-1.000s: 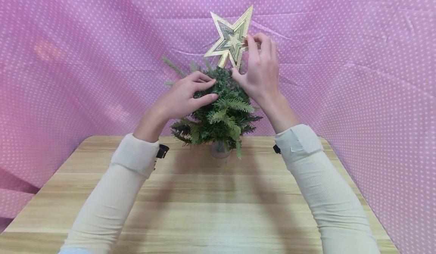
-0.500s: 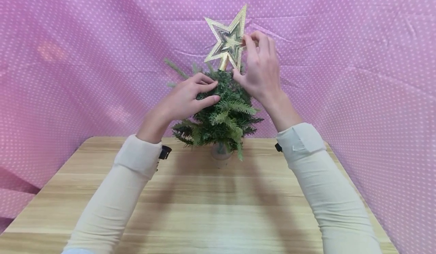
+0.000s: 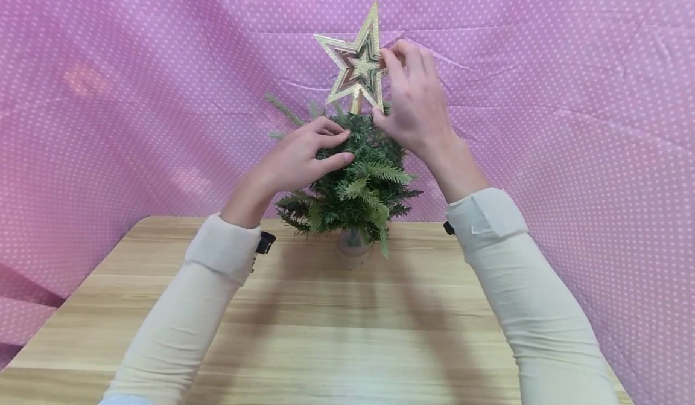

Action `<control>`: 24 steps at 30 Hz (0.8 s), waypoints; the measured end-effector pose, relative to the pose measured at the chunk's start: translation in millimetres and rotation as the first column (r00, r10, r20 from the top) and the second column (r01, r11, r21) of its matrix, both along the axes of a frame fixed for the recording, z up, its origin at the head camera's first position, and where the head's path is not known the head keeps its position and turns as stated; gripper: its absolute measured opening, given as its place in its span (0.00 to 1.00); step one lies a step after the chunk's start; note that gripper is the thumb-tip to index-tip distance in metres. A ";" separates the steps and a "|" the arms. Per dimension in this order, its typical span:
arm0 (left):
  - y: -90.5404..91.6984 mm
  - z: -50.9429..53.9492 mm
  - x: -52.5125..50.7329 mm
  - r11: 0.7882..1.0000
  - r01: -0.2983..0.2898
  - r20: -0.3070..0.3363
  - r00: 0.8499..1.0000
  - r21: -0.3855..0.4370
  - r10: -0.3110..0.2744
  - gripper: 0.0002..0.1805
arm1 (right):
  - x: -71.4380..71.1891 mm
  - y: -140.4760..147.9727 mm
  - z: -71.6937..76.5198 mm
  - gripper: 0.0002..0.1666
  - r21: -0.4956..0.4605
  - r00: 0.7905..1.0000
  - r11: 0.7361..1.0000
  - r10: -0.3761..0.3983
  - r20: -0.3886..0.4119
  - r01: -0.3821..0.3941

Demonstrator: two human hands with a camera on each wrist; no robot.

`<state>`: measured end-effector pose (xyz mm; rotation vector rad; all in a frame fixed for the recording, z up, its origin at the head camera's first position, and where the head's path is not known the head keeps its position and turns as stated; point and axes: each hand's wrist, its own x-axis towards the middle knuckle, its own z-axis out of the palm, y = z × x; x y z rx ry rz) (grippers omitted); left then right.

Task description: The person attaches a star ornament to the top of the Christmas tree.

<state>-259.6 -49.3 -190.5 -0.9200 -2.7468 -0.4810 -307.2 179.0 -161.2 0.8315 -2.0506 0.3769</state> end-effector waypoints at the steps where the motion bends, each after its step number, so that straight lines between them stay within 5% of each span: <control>1: -0.3 -0.1 -0.9 1.000 0.001 0.000 1.000 0.002 -0.001 0.35 | -0.1 -0.7 1.3 0.48 0.010 1.000 1.000 0.000 0.003 0.000; 8: -2.7 -1.4 -6.8 1.000 0.016 0.004 1.000 0.019 -0.016 0.34 | -1.3 -5.7 9.3 0.50 0.056 0.999 0.998 -0.006 0.050 0.003; 24: -16.6 -3.7 -29.6 0.996 0.074 -0.004 0.997 0.040 -0.074 0.34 | -14.7 -16.4 12.2 0.51 0.107 0.999 0.993 -0.045 0.026 0.042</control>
